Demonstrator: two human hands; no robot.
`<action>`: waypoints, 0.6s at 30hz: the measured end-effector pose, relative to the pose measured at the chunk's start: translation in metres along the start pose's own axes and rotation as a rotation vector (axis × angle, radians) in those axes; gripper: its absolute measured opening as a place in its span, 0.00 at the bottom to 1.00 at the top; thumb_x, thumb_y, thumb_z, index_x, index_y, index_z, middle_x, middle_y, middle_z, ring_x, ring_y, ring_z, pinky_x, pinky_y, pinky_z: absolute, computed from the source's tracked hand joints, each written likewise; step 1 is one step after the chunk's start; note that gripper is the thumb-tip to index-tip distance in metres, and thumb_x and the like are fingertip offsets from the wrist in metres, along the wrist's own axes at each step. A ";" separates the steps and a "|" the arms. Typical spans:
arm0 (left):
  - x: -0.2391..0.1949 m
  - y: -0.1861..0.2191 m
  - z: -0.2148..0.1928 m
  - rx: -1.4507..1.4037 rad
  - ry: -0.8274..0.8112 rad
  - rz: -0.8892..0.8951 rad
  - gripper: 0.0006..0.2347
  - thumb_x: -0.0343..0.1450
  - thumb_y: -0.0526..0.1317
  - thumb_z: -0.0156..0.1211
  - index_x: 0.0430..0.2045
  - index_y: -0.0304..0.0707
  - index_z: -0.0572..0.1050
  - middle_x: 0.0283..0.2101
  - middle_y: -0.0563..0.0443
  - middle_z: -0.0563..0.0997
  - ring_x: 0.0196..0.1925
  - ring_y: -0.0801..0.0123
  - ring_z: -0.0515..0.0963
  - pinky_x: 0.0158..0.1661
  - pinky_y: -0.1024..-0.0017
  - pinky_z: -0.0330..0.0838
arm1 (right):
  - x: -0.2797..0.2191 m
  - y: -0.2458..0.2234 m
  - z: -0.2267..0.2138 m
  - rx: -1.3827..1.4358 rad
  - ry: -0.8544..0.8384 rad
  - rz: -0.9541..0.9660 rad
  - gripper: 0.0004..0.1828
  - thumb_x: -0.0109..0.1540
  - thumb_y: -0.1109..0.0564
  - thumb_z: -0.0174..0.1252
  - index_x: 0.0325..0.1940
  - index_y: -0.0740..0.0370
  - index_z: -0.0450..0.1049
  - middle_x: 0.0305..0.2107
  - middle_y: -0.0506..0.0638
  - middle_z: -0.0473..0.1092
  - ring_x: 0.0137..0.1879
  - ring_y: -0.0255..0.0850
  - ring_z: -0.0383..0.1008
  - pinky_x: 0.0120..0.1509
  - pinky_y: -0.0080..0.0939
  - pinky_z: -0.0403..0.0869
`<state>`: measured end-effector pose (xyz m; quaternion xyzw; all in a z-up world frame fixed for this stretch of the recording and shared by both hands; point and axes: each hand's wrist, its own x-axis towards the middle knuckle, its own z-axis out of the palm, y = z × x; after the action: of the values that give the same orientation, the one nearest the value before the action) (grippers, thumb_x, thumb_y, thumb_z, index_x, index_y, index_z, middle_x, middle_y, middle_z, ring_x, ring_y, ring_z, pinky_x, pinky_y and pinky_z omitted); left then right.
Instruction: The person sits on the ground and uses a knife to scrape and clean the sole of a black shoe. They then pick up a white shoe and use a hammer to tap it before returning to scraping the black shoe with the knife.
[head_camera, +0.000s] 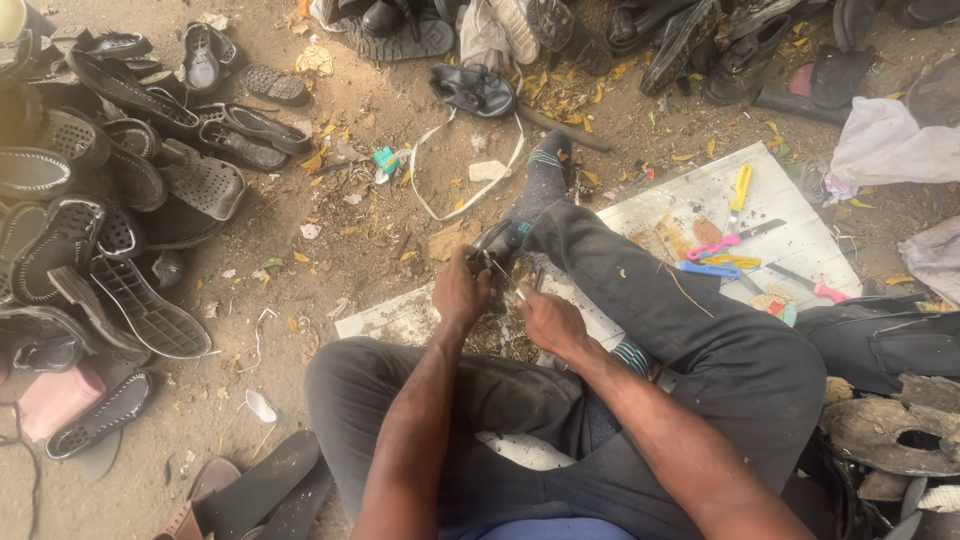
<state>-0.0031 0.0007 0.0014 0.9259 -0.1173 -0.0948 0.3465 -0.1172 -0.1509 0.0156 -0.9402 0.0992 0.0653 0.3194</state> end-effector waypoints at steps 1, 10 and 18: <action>0.001 0.000 0.000 0.004 0.026 0.019 0.15 0.70 0.39 0.65 0.48 0.46 0.68 0.42 0.52 0.86 0.41 0.62 0.84 0.38 0.65 0.76 | 0.012 -0.004 0.003 0.010 0.012 -0.006 0.26 0.70 0.49 0.46 0.69 0.65 0.63 0.28 0.62 0.77 0.33 0.55 0.80 0.39 0.55 0.76; 0.013 -0.008 0.005 -0.127 -0.022 -0.084 0.13 0.70 0.40 0.66 0.45 0.41 0.69 0.44 0.46 0.86 0.38 0.64 0.85 0.35 0.67 0.79 | 0.004 -0.019 0.001 0.040 0.028 0.005 0.27 0.69 0.54 0.44 0.71 0.70 0.60 0.23 0.62 0.75 0.25 0.54 0.78 0.31 0.55 0.74; 0.006 -0.008 -0.008 -0.355 -0.014 -0.114 0.13 0.70 0.35 0.65 0.44 0.38 0.68 0.41 0.42 0.87 0.33 0.60 0.87 0.31 0.67 0.78 | 0.024 -0.004 0.023 0.048 0.034 -0.030 0.23 0.71 0.53 0.44 0.66 0.69 0.65 0.23 0.59 0.74 0.28 0.54 0.78 0.34 0.55 0.75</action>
<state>0.0064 0.0097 0.0017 0.8546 -0.0484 -0.1398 0.4977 -0.0940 -0.1366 -0.0048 -0.9346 0.0919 0.0419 0.3410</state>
